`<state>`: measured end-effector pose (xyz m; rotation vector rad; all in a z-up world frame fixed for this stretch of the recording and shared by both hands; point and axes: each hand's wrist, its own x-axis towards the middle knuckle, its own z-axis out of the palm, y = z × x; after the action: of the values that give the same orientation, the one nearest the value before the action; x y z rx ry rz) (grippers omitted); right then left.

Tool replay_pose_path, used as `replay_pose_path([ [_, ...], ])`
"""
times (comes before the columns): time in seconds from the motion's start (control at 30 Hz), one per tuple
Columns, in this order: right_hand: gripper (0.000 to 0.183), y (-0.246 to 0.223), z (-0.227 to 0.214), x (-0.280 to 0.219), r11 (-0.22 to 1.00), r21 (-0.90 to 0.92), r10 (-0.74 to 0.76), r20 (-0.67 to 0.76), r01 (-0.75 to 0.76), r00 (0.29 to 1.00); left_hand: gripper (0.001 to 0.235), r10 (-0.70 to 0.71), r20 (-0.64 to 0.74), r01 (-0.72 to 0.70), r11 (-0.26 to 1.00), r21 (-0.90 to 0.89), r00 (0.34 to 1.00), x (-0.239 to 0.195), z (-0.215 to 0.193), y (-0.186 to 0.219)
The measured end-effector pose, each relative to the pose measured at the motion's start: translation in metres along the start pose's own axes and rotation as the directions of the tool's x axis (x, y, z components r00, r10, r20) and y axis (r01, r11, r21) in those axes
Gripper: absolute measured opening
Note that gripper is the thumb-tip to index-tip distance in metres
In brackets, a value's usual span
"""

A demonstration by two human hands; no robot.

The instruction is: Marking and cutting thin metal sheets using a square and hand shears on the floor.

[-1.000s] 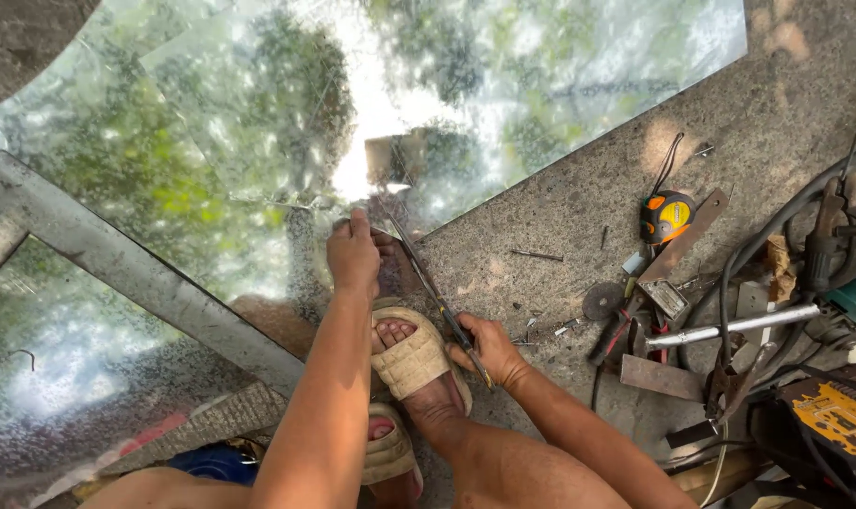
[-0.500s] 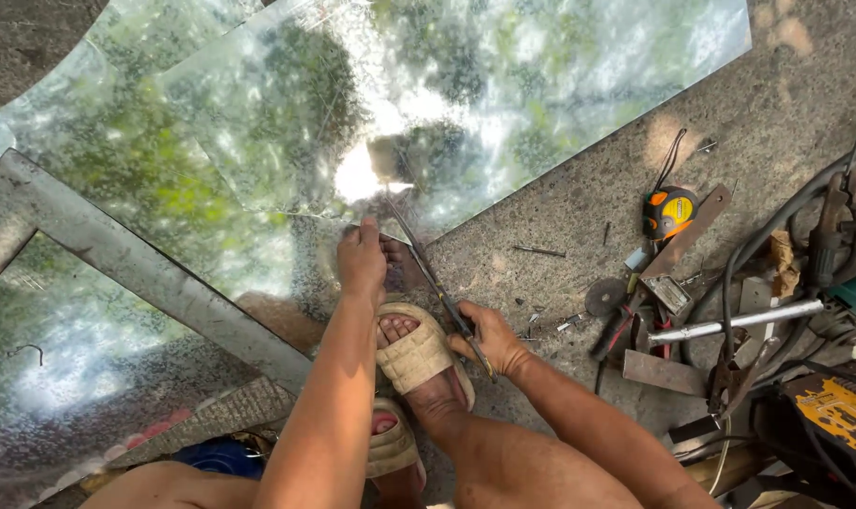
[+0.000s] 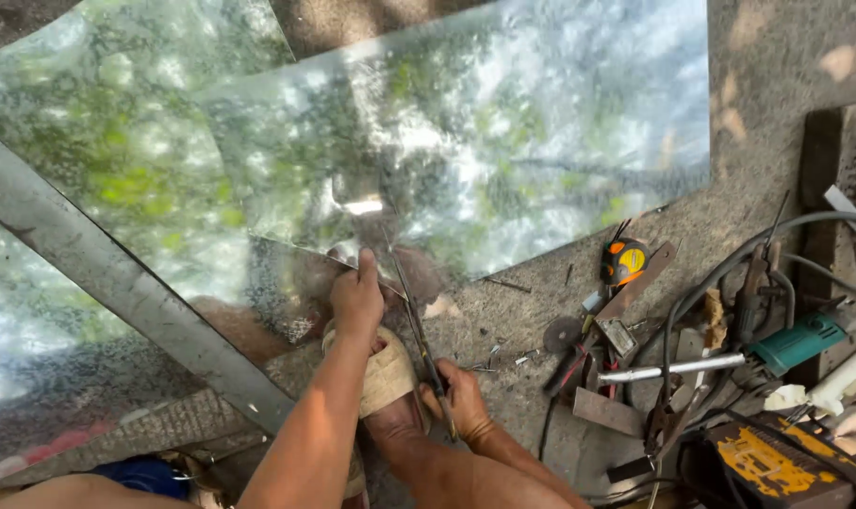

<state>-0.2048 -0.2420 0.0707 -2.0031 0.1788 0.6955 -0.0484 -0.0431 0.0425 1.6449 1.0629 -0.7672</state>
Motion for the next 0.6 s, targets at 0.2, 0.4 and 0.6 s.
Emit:
replay_pose_path([
  [0.2, 0.024, 0.029, -0.002, 0.006, 0.965, 0.207, 0.139, 0.128, -0.163, 0.982, 0.073, 0.185, 0.028, -0.184, 0.983, -0.027, 0.982, 0.036, 0.018, -0.031],
  [0.4, 0.044, 0.005, -0.02, 0.034, 0.942, 0.21, 0.197, 0.286, -0.262, 0.938, 0.068, 0.047, 0.164, -0.021, 0.988, -0.152, 0.985, 0.021, 0.019, -0.041],
  [0.6, 0.037, 0.012, -0.017, 0.031, 0.89, 0.339, 0.217, 0.274, -0.305, 0.937, 0.07, 0.0, 0.187, 0.025, 0.991, -0.128, 0.982, 0.019, 0.017, -0.038],
])
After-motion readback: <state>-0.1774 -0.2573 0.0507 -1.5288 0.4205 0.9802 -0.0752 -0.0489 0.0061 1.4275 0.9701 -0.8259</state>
